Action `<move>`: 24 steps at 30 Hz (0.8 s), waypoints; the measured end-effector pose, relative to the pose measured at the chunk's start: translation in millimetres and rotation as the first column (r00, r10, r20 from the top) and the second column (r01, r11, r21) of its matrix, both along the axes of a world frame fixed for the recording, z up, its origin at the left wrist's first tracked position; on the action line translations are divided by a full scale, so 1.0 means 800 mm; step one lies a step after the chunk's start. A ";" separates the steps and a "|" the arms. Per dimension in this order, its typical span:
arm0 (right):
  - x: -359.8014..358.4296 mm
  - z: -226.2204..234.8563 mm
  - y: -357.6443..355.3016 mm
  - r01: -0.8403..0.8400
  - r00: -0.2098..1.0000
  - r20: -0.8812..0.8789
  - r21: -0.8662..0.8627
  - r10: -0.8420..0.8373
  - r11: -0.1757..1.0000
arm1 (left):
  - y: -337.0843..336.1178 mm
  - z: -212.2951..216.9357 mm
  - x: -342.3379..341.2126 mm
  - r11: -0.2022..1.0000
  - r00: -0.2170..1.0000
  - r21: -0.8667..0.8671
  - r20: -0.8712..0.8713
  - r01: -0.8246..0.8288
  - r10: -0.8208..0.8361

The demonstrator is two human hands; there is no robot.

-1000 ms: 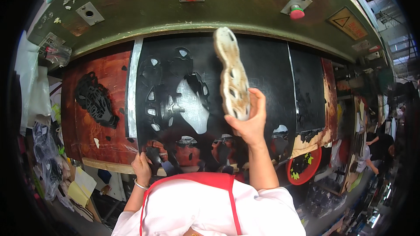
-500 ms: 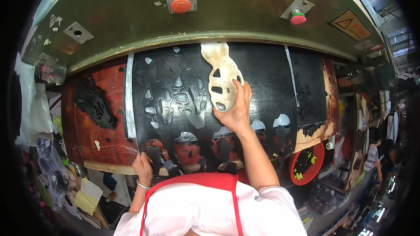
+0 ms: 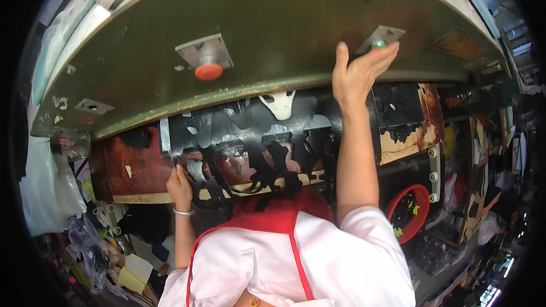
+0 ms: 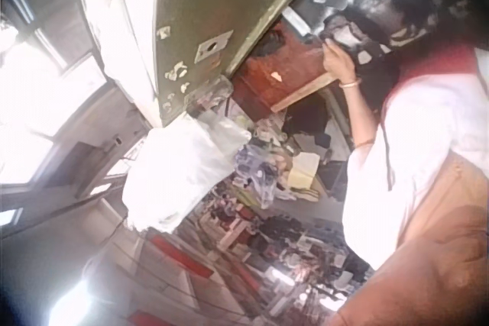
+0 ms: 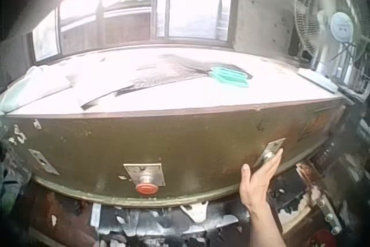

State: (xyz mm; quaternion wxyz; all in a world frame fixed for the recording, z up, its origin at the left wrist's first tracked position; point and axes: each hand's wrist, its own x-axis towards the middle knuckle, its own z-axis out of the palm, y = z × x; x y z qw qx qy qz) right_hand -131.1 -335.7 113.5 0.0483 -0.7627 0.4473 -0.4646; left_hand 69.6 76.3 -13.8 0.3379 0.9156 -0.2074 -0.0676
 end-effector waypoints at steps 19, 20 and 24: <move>-0.242 -0.176 0.032 -0.042 0.977 0.200 0.531 -0.077 0.846 | -0.015 -0.008 0.014 0.996 0.981 -0.084 0.194 -0.005 0.021; -0.251 -0.172 0.041 0.028 0.989 0.111 0.523 -0.100 0.852 | -0.008 -0.009 0.008 0.995 0.982 -0.101 0.185 -0.011 0.030; -0.278 -0.130 0.106 0.019 0.965 0.193 0.615 -0.175 0.788 | 0.028 0.001 -0.029 0.973 0.999 -0.230 0.031 -0.035 0.043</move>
